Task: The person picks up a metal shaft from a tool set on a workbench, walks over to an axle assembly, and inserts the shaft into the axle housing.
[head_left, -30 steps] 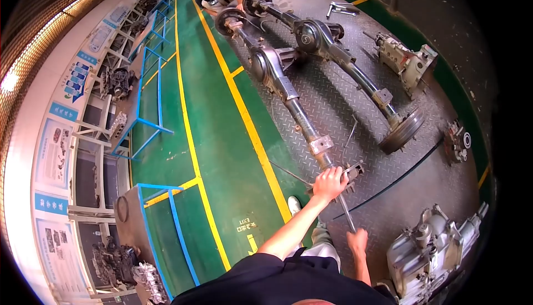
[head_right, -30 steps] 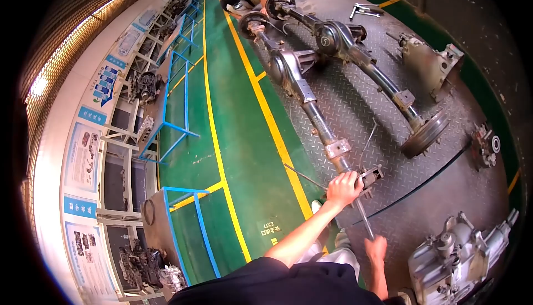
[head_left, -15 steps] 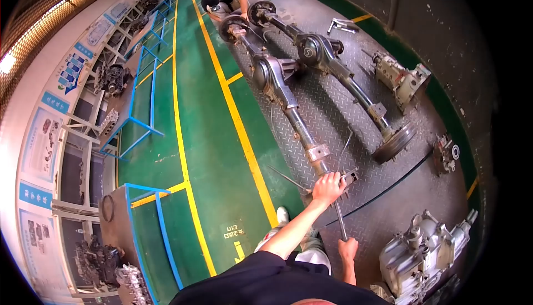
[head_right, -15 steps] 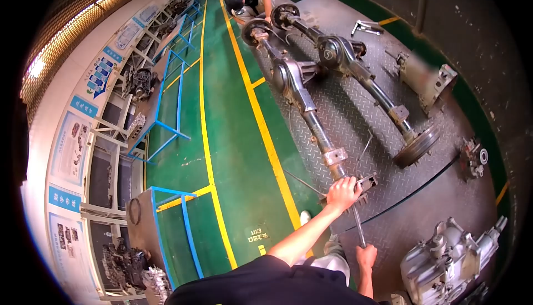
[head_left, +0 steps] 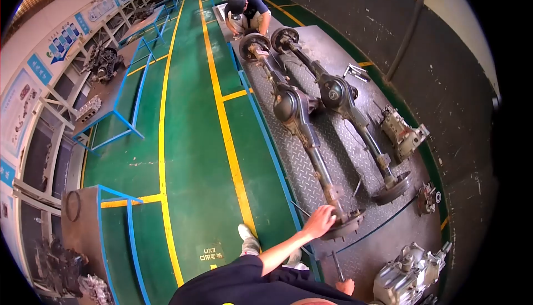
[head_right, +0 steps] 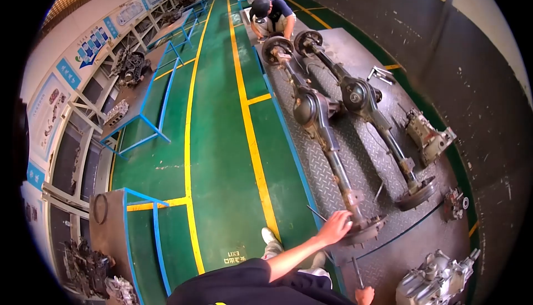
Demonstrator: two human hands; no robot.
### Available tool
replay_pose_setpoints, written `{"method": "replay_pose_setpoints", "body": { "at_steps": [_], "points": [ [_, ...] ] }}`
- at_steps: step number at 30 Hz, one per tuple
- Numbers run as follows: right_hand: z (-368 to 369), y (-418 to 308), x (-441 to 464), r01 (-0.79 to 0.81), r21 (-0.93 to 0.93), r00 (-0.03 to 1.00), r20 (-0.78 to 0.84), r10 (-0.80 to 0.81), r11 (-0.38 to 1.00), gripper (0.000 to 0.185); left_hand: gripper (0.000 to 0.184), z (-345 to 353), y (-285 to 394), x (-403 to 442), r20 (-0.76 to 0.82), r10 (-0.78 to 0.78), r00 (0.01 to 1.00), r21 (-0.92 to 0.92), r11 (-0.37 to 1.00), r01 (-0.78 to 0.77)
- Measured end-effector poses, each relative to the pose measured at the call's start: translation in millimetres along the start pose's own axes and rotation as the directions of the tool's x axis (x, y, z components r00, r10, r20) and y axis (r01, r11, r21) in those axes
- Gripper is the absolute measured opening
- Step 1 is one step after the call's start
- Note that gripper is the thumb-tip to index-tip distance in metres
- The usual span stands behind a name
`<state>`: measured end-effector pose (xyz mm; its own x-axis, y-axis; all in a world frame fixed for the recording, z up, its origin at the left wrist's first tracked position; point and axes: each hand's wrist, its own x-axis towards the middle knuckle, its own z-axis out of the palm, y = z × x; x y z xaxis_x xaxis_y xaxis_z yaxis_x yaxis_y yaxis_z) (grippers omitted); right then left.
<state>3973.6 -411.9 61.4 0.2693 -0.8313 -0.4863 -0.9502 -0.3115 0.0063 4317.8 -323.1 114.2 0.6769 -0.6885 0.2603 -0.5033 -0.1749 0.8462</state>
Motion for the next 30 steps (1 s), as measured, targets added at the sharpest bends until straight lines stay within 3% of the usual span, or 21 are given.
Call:
{"method": "replay_pose_setpoints", "body": {
  "at_steps": [4, 7, 8, 9, 10, 11, 12, 14, 15, 17, 18, 21, 23, 24, 25, 26, 28, 29, 30],
  "points": [
    [7, -63, -25, -0.072, -0.103, 0.995, 0.065, 0.079, 0.992, 0.029, 0.033, -142, -92, -51, -0.059, -0.251, 0.966, 0.167, 0.952, 0.258],
    [16, -124, -31, -0.063, -0.102, 0.993, 0.098, 0.073, 0.993, 0.03, 0.037, -247, -206, -129, -0.195, -0.469, 0.861, 0.357, 0.784, 0.508],
    [18, -146, -31, -0.057, -0.096, 0.992, 0.105, 0.067, 0.994, 0.03, 0.042, -297, -208, -135, -0.146, -0.733, 0.664, 0.379, 0.579, 0.722],
    [21, -165, -32, -0.05, -0.085, 0.992, 0.112, 0.059, 0.995, 0.03, 0.049, -330, -235, -152, -0.143, -0.893, 0.426, 0.422, 0.334, 0.843],
    [23, -184, -31, -0.043, -0.078, 0.992, 0.118, 0.052, 0.996, 0.03, 0.05, -349, -257, -170, -0.312, -0.91, 0.273, 0.376, 0.146, 0.915],
    [26, -204, -30, -0.036, -0.067, 0.991, 0.124, 0.044, 0.997, 0.03, 0.05, -369, -284, -183, -0.32, -0.921, 0.222, 0.396, 0.083, 0.915],
    [27, -221, -27, -0.027, -0.06, 0.991, 0.129, 0.034, 0.998, 0.03, 0.047, -392, -266, -167, -0.344, -0.919, 0.19, 0.355, 0.06, 0.933],
    [32, -254, -21, -0.018, -0.043, 0.989, 0.145, 0.024, 0.999, 0.03, 0.045, -414, -265, -141, -0.348, -0.895, 0.278, 0.304, 0.172, 0.937],
    [35, -271, -18, -0.016, -0.033, 0.988, 0.154, 0.021, 0.999, 0.03, 0.045, -415, -279, -131, -0.345, -0.897, 0.276, 0.313, 0.167, 0.935],
    [43, -302, -9, -0.028, -0.027, 0.985, 0.167, 0.032, 0.999, 0.03, 0.043, -407, -308, -102, -0.38, -0.831, 0.407, 0.342, 0.282, 0.896],
    [47, -317, -3, -0.036, -0.026, 0.984, 0.175, 0.04, 0.999, 0.03, 0.043, -405, -313, -86, -0.372, -0.835, 0.406, 0.351, 0.278, 0.894],
    [63, -370, 22, -0.061, -0.028, 0.98, 0.19, 0.065, 0.998, 0.031, 0.041, -411, -340, -36, -0.293, -0.874, 0.388, 0.259, 0.318, 0.912],
    [72, -412, 40, -0.077, -0.026, 0.976, 0.201, 0.081, 0.997, 0.031, 0.038, -432, -355, -16, -0.073, -0.867, 0.492, 0.337, 0.443, 0.831],
    [74, -435, 47, -0.084, -0.024, 0.974, 0.208, 0.087, 0.996, 0.031, 0.038, -446, -365, -12, -0.083, -0.868, 0.489, 0.35, 0.434, 0.83],
    [76, -459, 56, -0.095, -0.023, 0.973, 0.209, 0.097, 0.995, 0.031, 0.036, -459, -374, -9, 0.09, -0.914, 0.396, 0.101, 0.404, 0.909],
    [75, -483, 64, -0.1, -0.02, 0.973, 0.205, 0.102, 0.995, 0.031, 0.035, -472, -382, -12, 0.285, -0.902, 0.324, -0.141, 0.294, 0.945],
    [72, -529, 87, -0.087, -0.01, 0.983, 0.164, 0.088, 0.996, 0.031, 0.038, -501, -403, -34, 0.305, -0.935, 0.18, -0.398, 0.047, 0.916],
    [69, -557, 100, -0.066, 0.004, 0.988, 0.137, 0.065, 0.998, 0.031, 0.039, -511, -418, -44, 0.179, -0.976, 0.123, -0.382, 0.046, 0.923],
    [63, -590, 117, -0.029, 0.034, 0.992, 0.125, 0.024, 0.999, 0.031, 0.039, -522, -462, -71, 0.101, -0.985, 0.139, -0.199, 0.117, 0.973]
  ]
}}
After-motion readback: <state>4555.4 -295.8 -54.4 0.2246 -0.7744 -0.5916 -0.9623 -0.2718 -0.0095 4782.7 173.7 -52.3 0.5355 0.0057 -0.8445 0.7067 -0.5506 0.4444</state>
